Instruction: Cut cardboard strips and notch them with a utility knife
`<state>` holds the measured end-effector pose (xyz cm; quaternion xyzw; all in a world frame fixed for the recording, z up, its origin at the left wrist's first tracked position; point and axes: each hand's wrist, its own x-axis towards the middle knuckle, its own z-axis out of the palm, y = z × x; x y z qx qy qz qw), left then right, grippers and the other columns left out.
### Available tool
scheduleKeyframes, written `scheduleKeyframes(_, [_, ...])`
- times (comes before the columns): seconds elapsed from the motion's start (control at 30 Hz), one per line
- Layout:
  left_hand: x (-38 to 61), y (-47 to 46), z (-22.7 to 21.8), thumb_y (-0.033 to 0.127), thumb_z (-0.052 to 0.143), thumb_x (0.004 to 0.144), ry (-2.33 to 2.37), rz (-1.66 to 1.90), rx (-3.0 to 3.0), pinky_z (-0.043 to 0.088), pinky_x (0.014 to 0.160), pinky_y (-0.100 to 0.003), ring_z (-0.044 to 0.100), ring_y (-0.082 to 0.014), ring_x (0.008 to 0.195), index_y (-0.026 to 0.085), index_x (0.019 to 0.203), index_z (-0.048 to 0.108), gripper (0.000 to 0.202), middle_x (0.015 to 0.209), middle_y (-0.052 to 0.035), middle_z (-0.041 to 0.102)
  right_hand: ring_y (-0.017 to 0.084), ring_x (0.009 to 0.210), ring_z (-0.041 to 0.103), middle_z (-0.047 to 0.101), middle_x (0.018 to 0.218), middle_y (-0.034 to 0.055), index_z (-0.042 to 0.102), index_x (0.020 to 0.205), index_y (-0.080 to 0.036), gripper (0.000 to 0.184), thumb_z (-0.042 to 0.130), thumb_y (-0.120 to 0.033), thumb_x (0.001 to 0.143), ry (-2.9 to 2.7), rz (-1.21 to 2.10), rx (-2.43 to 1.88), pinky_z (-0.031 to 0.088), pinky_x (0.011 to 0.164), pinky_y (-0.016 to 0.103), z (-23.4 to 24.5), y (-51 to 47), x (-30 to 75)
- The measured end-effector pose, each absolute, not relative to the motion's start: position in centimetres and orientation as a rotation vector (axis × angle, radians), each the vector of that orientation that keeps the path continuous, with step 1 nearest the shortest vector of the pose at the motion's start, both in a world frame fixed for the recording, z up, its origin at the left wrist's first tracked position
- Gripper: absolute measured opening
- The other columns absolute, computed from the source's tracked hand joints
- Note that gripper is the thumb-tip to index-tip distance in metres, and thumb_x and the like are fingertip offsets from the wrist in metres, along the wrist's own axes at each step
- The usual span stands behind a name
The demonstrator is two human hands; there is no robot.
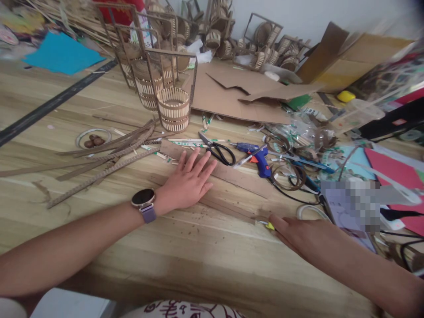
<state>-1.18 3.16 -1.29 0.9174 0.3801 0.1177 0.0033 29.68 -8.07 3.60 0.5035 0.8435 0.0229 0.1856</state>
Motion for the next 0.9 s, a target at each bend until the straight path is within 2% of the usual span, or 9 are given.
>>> scheduleKeyframes(0.1, [-1.2,3.2,-1.2,0.039,0.045,0.102,1.194,0.353,2.871,0.011,0.117,-0.068,0.012,-0.0456,0.149,0.009,0.153,0.034,0.06,0.162,-0.0201,0.027,0.019,0.048,0.068,0.07,0.061,-0.0007,0.057,0.089,-0.022,0.011,0.049,-0.015,0.092,2.367,-0.109,1.285,0.022,0.042,0.027,4.4,-7.8,29.6])
scheduleKeyframes(0.4, [-1.1,3.1,-1.2,0.037,0.045,0.101,1.188,0.382,2.848,0.011,0.117,-0.068,0.011,-0.0445,0.15,0.01,0.153,0.034,0.059,0.161,-0.0204,0.028,0.017,0.049,0.067,0.069,0.061,0.0003,0.053,0.086,-0.023,0.014,0.045,-0.015,0.094,2.356,-0.177,1.383,0.026,0.043,0.029,4.5,-8.4,30.1])
scheduleKeyframes(0.57, [-1.1,3.0,-1.3,0.037,0.044,0.101,1.168,0.455,2.8,0.011,0.117,-0.068,0.011,-0.0443,0.15,0.011,0.154,0.031,0.06,0.161,-0.0197,0.027,0.018,0.052,0.068,0.069,0.061,0.0002,0.055,0.093,-0.025,0.018,0.038,-0.024,0.101,2.535,-0.218,1.371,0.037,0.048,0.03,4.8,-8.6,31.8])
scheduleKeyframes(0.67, [-1.4,3.4,-1.4,0.036,0.038,0.103,1.154,0.541,2.671,0.012,0.119,-0.066,0.011,-0.0402,0.151,0.013,0.156,0.025,0.059,0.161,-0.0184,0.028,0.019,0.054,0.07,0.069,0.061,-0.0001,0.054,0.096,-0.023,0.019,0.036,-0.026,0.102,2.528,-0.262,1.41,0.039,0.049,0.028,5.7,-7.7,30.2])
scheduleKeyframes(0.8, [-2.2,4.1,-1.4,0.037,0.023,0.106,1.121,0.72,2.419,0.02,0.122,-0.055,0.017,-0.0302,0.151,0.014,0.157,0.018,0.057,0.16,-0.0171,0.031,0.02,0.059,0.071,0.074,0.069,0.0028,0.054,0.095,-0.021,0.013,0.043,-0.026,0.1,2.413,-0.188,1.387,0.03,0.046,0.027,6.4,-5.2,24.0])
scheduleKeyframes(0.9, [-2.7,4.3,-1.2,0.04,0.02,0.106,1.079,0.819,2.326,0.021,0.123,-0.051,0.019,-0.0264,0.151,0.014,0.156,0.021,0.056,0.16,-0.0164,0.031,0.021,0.064,0.073,0.076,0.073,0.0045,0.055,0.102,-0.02,0.016,0.042,-0.028,0.102,2.351,-0.183,1.3,0.025,0.046,0.027,6.6,-3.4,19.0])
